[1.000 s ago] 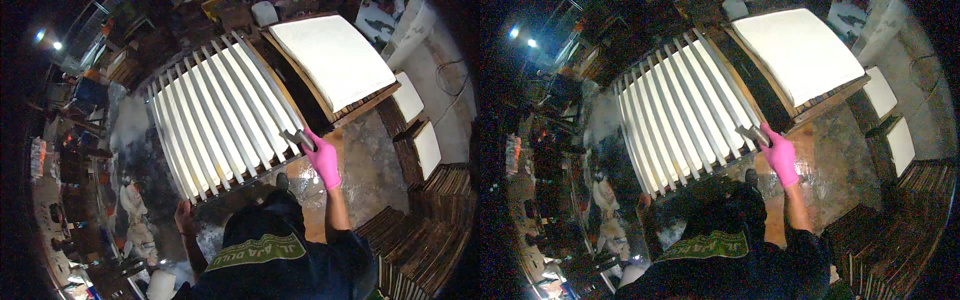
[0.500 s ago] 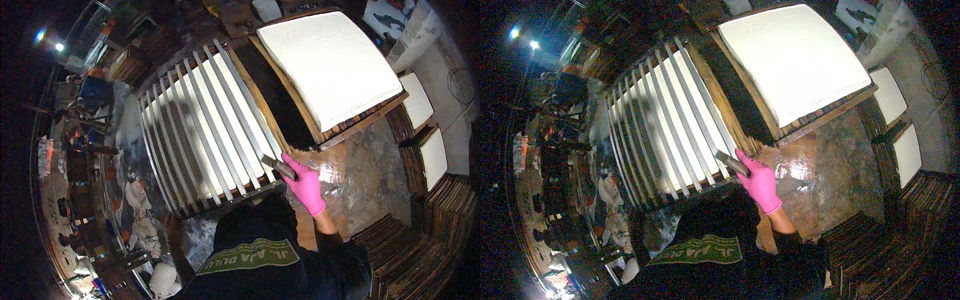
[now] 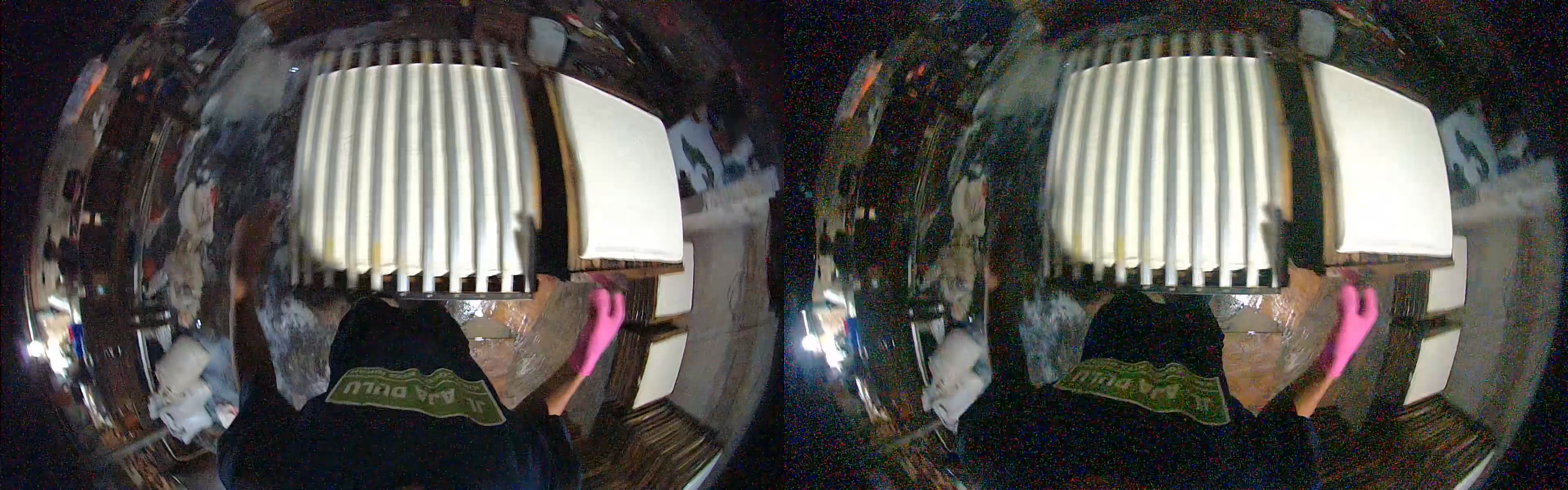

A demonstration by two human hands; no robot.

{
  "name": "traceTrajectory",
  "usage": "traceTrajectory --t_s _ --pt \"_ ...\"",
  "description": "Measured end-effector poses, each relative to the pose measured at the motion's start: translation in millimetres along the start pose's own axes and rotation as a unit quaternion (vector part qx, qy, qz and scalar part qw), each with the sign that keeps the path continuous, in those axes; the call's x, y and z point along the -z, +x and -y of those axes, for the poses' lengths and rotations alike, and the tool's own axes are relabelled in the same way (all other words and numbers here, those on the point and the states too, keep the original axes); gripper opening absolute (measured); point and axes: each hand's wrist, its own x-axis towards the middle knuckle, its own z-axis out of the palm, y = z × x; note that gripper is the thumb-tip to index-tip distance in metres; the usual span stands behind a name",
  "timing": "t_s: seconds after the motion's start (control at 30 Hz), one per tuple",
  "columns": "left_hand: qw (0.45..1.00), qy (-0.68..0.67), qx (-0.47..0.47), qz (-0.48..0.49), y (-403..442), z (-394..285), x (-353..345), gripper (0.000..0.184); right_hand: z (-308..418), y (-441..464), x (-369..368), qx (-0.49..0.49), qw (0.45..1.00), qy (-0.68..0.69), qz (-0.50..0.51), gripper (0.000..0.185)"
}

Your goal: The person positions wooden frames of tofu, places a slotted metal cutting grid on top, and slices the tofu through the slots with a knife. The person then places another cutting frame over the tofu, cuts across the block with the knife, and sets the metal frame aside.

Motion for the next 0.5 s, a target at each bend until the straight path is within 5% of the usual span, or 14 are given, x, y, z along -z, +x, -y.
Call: traceTrajectory --t_s 0.07,0.2,0.23,0.27,0.3,0.37,0.4,0.5 --pt "0.997 0.052 -0.060 0.026 29.5 -0.5 0.4 0.049 -17.4 19.7 12.3 0.017 0.996 0.082 -0.003 0.029" --pt "0.959 0.134 -0.239 0.073 85.9 10.1 -2.6 0.055 70.6 -14.6 -34.2 0.189 0.975 -0.108 0.050 0.041" --pt "0.946 0.166 -0.277 0.040 95.2 11.6 -4.4 0.055 67.6 -7.7 -28.2 0.169 0.968 -0.182 0.029 0.040" --pt "0.929 0.198 -0.313 0.007 103.7 17.5 -5.3 0.055 92.5 -19.7 -47.2 0.254 0.934 -0.241 0.063 0.038" --pt "0.928 0.193 -0.317 0.014 112.3 22.0 -5.8 0.055 117.7 -31.8 -66.4 0.342 0.889 -0.291 0.087 0.037" --pt "0.940 0.173 -0.290 0.039 122.3 49.0 -8.1 0.059 140.3 -55.1 -110.8 0.301 0.926 -0.179 0.143 0.038" --pt "0.949 0.102 -0.296 0.043 125.8 35.2 -21.5 0.059 160.7 -47.9 -122.1 0.255 0.928 -0.238 0.129 0.038" --pt "0.970 0.038 -0.214 0.111 121.4 47.1 -17.7 0.058 181.9 -71.1 -210.3 0.266 0.944 -0.091 0.175 0.025"
